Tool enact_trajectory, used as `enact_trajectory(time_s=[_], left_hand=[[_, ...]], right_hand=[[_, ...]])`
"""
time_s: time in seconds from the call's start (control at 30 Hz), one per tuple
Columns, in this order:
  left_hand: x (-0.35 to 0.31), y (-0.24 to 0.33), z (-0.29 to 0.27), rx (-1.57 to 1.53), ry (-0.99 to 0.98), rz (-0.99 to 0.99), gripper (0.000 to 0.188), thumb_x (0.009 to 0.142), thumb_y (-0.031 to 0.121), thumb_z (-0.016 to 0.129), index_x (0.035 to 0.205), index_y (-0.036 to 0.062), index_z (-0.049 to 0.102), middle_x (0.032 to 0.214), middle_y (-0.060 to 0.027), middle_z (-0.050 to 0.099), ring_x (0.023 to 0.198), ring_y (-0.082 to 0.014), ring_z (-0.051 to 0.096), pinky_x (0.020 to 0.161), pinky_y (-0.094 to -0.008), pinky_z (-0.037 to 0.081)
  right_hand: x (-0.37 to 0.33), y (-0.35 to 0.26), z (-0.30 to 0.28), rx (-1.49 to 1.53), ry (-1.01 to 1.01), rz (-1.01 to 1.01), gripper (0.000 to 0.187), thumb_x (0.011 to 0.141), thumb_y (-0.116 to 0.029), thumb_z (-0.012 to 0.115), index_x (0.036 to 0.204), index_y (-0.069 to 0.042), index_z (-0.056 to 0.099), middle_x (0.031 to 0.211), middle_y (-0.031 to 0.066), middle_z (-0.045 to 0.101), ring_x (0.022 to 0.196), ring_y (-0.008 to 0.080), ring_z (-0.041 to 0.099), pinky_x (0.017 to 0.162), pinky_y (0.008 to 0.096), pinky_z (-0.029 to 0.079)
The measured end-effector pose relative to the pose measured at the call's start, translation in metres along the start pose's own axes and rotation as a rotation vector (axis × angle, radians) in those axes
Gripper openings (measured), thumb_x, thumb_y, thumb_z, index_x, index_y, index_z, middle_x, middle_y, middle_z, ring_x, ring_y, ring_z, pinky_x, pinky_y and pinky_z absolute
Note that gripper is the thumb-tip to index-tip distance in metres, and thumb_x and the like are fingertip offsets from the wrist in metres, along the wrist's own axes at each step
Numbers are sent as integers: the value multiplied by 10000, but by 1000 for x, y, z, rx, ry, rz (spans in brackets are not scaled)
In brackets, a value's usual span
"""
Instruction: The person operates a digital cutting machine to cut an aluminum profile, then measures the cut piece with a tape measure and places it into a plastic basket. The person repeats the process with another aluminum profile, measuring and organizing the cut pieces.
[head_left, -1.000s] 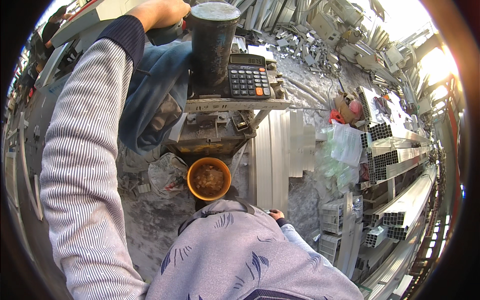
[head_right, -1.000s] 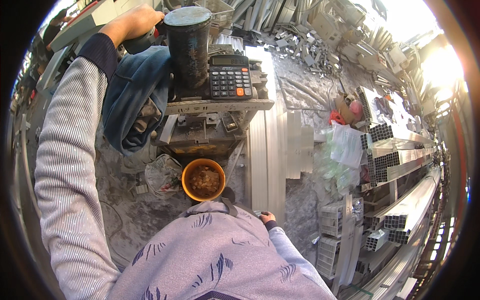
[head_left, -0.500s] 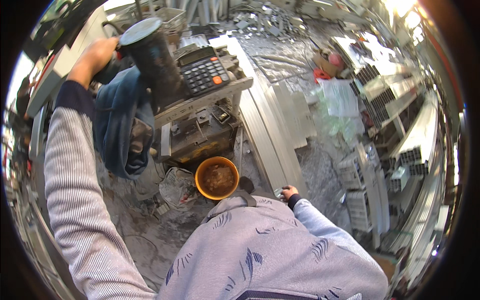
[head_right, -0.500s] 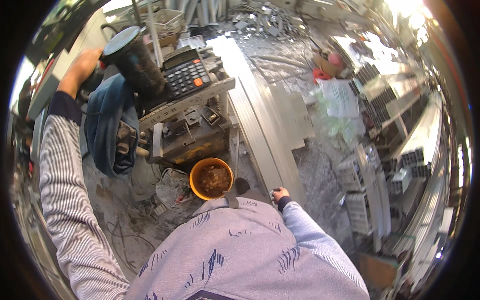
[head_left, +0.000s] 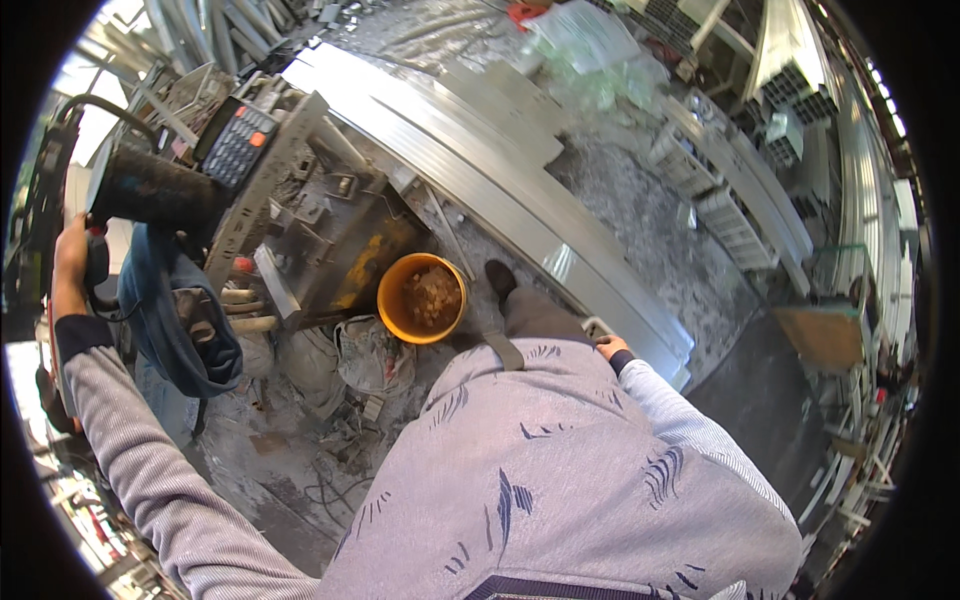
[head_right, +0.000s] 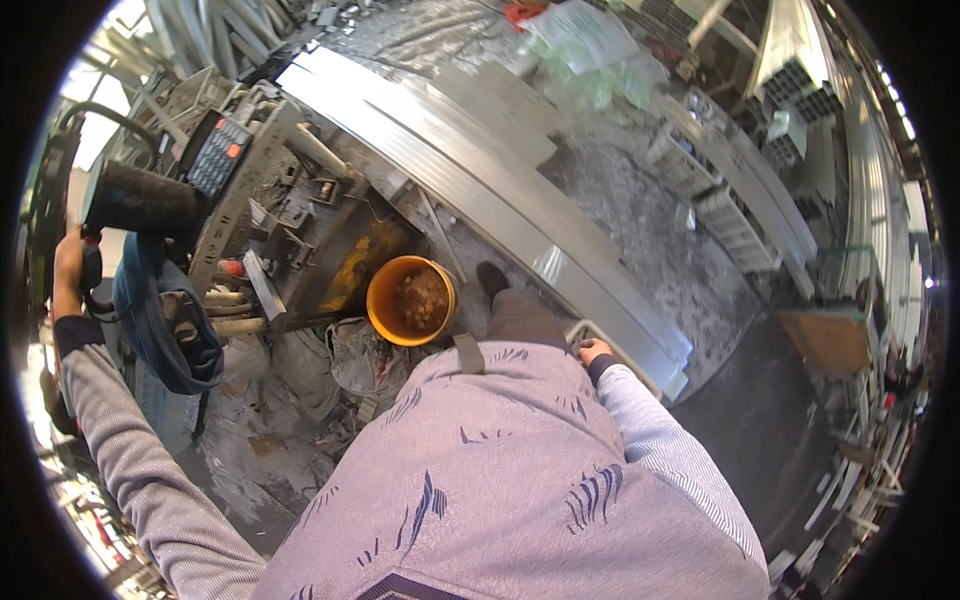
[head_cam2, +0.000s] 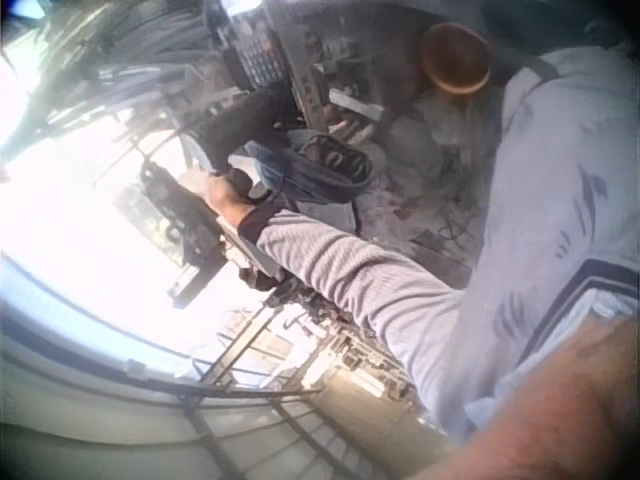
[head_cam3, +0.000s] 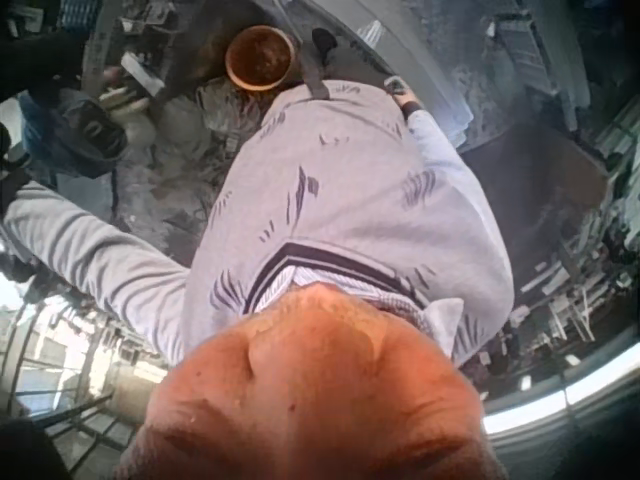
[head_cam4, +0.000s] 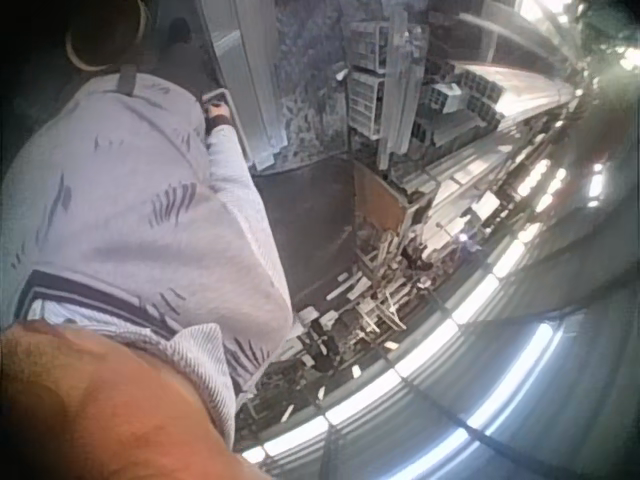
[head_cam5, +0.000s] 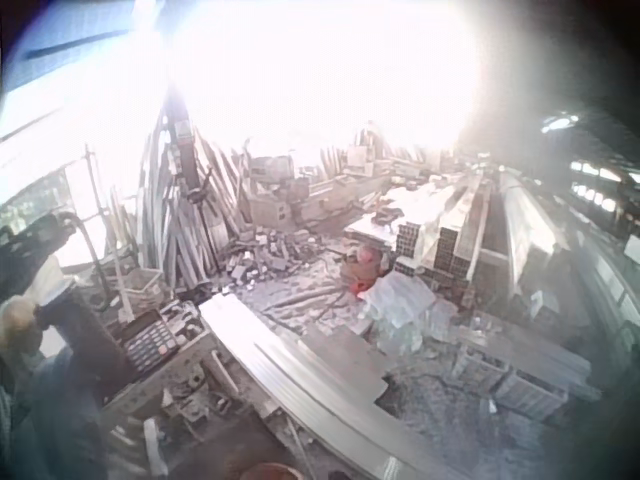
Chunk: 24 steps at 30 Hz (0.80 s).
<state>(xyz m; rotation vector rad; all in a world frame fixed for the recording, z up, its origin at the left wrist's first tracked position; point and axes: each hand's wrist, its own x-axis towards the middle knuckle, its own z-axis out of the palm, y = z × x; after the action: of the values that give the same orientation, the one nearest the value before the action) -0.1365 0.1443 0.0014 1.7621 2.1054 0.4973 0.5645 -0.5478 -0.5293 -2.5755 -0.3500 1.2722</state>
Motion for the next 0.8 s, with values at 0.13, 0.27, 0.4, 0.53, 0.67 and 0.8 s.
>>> enact_trajectory(time_s=[0.13,0.27,0.4,0.53,0.67,0.8], left_hand=[[8,-11,-9,-222,-172,57,433,1000,400,478,1090,57,726,904,-27,687,813,-126,601,745,-282,457],[-10,-5,-12,-278,-93,-8,416,1004,398,487,1084,63,720,907,-9,689,788,-113,615,716,-262,464],[-36,8,-20,-251,-106,-126,415,998,416,513,1100,68,716,919,-19,694,786,-131,625,722,-261,466],[-59,18,-13,-339,32,-132,431,1006,409,509,1152,45,688,990,-54,703,847,-170,643,771,-290,484],[-83,34,-7,-322,103,-163,442,1011,380,512,1221,14,642,1098,-77,691,961,-211,646,888,-324,478],[-106,56,0,-345,141,-237,473,1022,410,471,1291,41,594,1191,-79,660,1070,-217,611,947,-344,447]], right_hand=[[2,81,4,288,-21,224,319,812,-67,633,1127,-92,683,864,117,726,621,196,687,539,357,544],[8,102,5,428,0,379,328,828,-75,610,1149,-94,670,873,103,717,598,184,670,513,346,522],[21,76,-4,598,-73,357,388,830,-69,622,1217,-69,634,919,121,701,646,174,670,508,326,505],[49,47,-27,699,-152,300,443,877,-37,591,1318,-69,560,1035,113,669,716,189,653,549,315,519],[73,32,-54,692,-147,354,459,883,-49,614,1337,-71,545,1114,116,663,801,190,661,631,310,545],[88,30,-71,688,-114,394,460,883,-48,617,1336,-76,547,1110,112,663,809,188,660,642,313,543]])
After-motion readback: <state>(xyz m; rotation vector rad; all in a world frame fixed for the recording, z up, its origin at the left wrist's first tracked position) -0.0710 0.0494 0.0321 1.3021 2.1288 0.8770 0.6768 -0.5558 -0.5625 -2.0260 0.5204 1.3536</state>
